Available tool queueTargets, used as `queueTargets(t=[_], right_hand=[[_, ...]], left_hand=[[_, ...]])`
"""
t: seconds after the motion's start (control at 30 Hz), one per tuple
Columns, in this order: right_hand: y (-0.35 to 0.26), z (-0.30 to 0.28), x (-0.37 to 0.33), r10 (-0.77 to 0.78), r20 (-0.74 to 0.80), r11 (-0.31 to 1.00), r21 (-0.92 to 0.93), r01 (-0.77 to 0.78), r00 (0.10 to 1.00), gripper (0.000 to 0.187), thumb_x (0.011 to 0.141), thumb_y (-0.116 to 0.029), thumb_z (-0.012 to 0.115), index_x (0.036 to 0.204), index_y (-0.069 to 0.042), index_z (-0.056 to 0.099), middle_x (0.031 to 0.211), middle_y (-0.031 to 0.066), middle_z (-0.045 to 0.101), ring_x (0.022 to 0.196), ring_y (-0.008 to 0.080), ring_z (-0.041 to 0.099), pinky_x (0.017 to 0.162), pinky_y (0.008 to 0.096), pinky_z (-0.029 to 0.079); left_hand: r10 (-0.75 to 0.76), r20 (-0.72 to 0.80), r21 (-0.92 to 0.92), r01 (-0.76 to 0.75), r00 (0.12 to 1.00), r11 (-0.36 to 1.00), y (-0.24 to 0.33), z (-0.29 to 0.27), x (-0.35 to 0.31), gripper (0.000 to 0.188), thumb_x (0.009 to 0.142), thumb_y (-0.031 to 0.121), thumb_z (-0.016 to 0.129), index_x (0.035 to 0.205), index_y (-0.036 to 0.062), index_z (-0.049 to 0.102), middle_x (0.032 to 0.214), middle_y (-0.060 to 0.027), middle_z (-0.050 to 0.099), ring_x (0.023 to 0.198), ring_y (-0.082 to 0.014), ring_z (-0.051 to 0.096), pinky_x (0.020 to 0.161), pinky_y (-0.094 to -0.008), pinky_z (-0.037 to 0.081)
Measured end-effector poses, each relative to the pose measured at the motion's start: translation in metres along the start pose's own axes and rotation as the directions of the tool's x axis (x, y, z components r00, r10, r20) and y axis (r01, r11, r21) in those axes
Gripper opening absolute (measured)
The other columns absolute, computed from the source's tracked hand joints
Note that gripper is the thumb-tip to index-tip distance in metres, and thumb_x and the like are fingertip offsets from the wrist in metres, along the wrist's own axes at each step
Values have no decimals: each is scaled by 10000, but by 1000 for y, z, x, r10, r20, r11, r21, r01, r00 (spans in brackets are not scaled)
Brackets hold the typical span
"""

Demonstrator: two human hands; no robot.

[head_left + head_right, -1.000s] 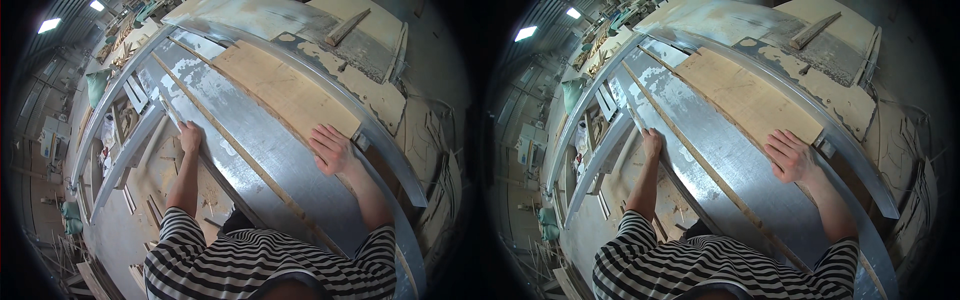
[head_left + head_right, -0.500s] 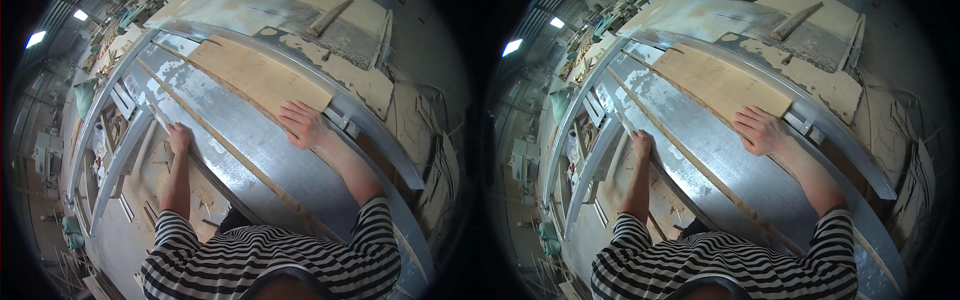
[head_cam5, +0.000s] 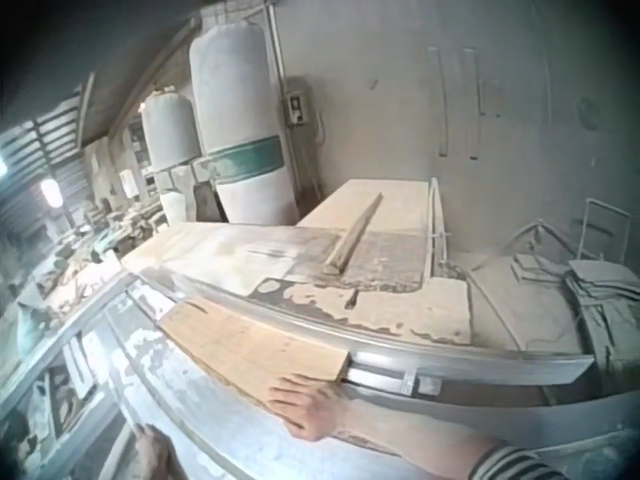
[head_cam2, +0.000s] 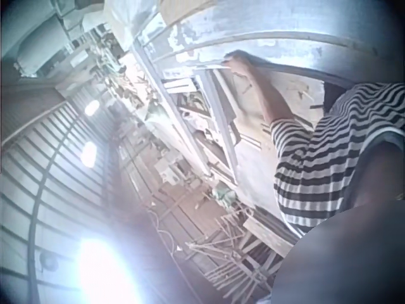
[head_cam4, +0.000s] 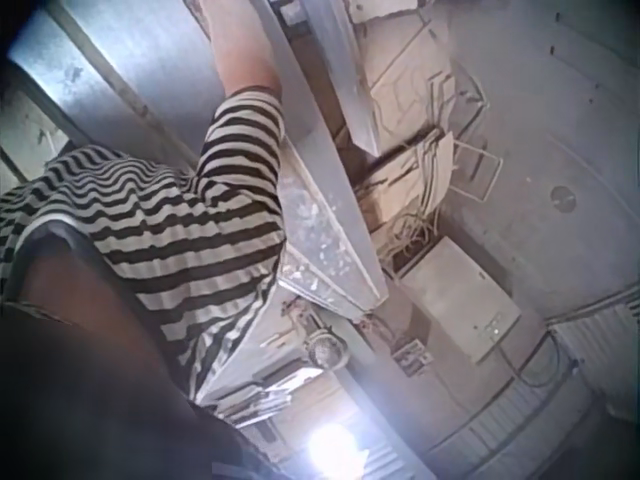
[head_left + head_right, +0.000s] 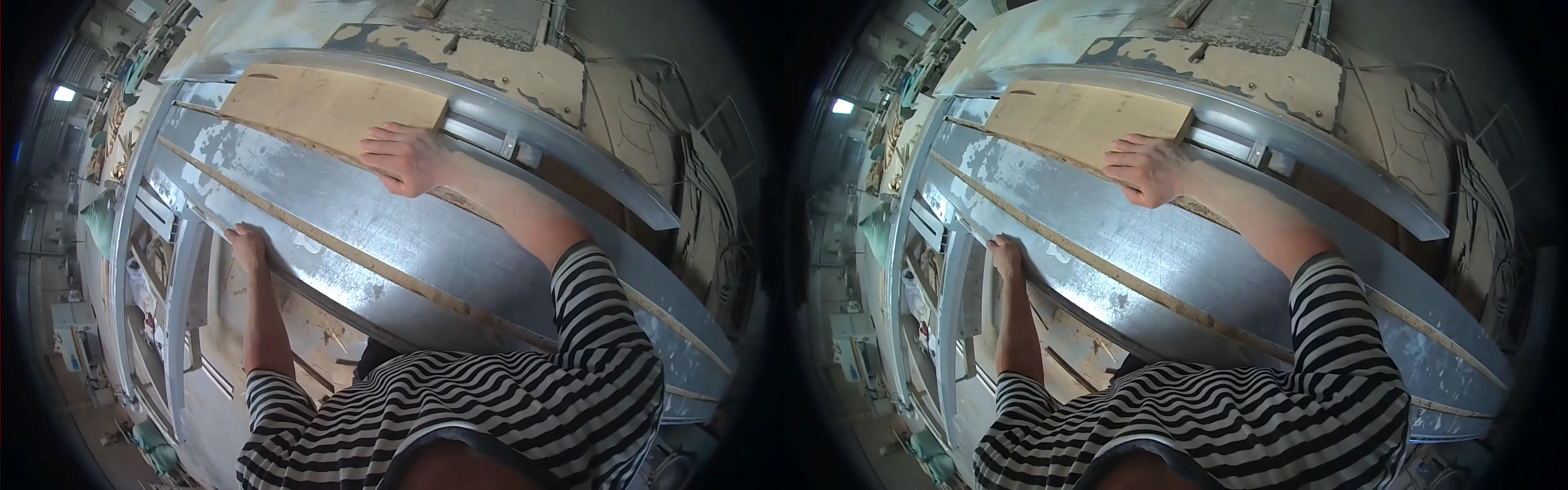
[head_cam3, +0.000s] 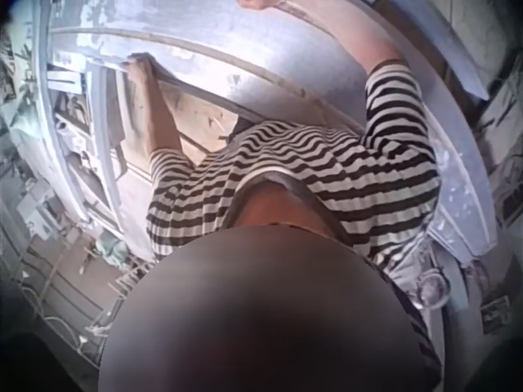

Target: The recorder processes long wooden planks using a stationary planer machine and then uses a circular saw to cut a smaller board after measuring it.

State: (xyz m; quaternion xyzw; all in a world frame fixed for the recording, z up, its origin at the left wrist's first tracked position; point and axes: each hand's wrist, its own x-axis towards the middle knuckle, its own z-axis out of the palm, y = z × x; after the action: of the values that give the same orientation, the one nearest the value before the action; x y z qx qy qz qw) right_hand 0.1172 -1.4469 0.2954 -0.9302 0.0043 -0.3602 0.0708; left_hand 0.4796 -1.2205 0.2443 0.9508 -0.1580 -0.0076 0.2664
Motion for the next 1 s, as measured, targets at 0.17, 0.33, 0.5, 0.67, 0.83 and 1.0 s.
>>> queueTargets(t=[0.17, 0.33, 0.5, 0.67, 0.83, 1.0], right_hand=[[5, 10, 7, -13, -31, 1000, -14, 12, 999, 352, 698, -115, 689, 1042, -42, 680, 1139, 98, 656, 1102, 279, 611, 960, 390, 496], [8, 18, 20, -28, -36, 999, 19, 28, 999, 366, 695, -112, 685, 1054, -40, 685, 1158, 107, 663, 1119, 296, 617, 968, 404, 497], [14, 26, 34, -11, -21, 1000, 0, 11, 1000, 395, 707, -132, 676, 1090, -33, 683, 1182, 125, 667, 1140, 326, 620, 1000, 434, 486], [20, 37, 44, -6, -9, 1000, 7, 6, 1000, 406, 713, -147, 678, 1103, -31, 686, 1205, 139, 665, 1172, 340, 614, 1024, 444, 477], [26, 50, 56, 10, -2, 1000, 24, -10, 1000, 413, 717, -155, 682, 1111, -32, 689, 1214, 142, 665, 1182, 338, 611, 1033, 446, 476], [33, 62, 68, 3, -6, 1000, 20, -3, 1000, 416, 718, -163, 687, 1115, -37, 690, 1218, 144, 664, 1180, 339, 612, 1034, 446, 476]], left_hand=[[9, -14, -5, -9, 1000, 1000, -2, 2, 1, 645, 1002, 462, 344, 1482, 32, 322, 1234, -391, 574, 1145, -554, 560, 1008, -565, 430], [-8, -9, 68, 9, 1000, 998, -2, 2, -1, 658, 1010, 480, 333, 1518, 65, 269, 1200, -391, 593, 1110, -541, 592, 977, -564, 455], [-52, 9, 21, 51, 999, 998, 6, -2, -9, 654, 1014, 483, 327, 1536, 99, 237, 1225, -416, 550, 1126, -554, 570, 977, -569, 456], [-78, 9, 14, 78, 997, 997, 8, -1, -11, 666, 1016, 490, 328, 1547, 103, 221, 1252, -447, 495, 1135, -558, 555, 982, -564, 455], [-77, 20, 3, 77, 997, 997, -10, 11, 0, 691, 1012, 493, 333, 1564, 102, 193, 1256, -450, 489, 1139, -552, 553, 991, -542, 452], [10, 47, 37, -11, 999, 999, -23, 20, 9, 697, 1007, 486, 338, 1567, 99, 187, 1253, -452, 486, 1130, -555, 553, 987, -537, 453]])
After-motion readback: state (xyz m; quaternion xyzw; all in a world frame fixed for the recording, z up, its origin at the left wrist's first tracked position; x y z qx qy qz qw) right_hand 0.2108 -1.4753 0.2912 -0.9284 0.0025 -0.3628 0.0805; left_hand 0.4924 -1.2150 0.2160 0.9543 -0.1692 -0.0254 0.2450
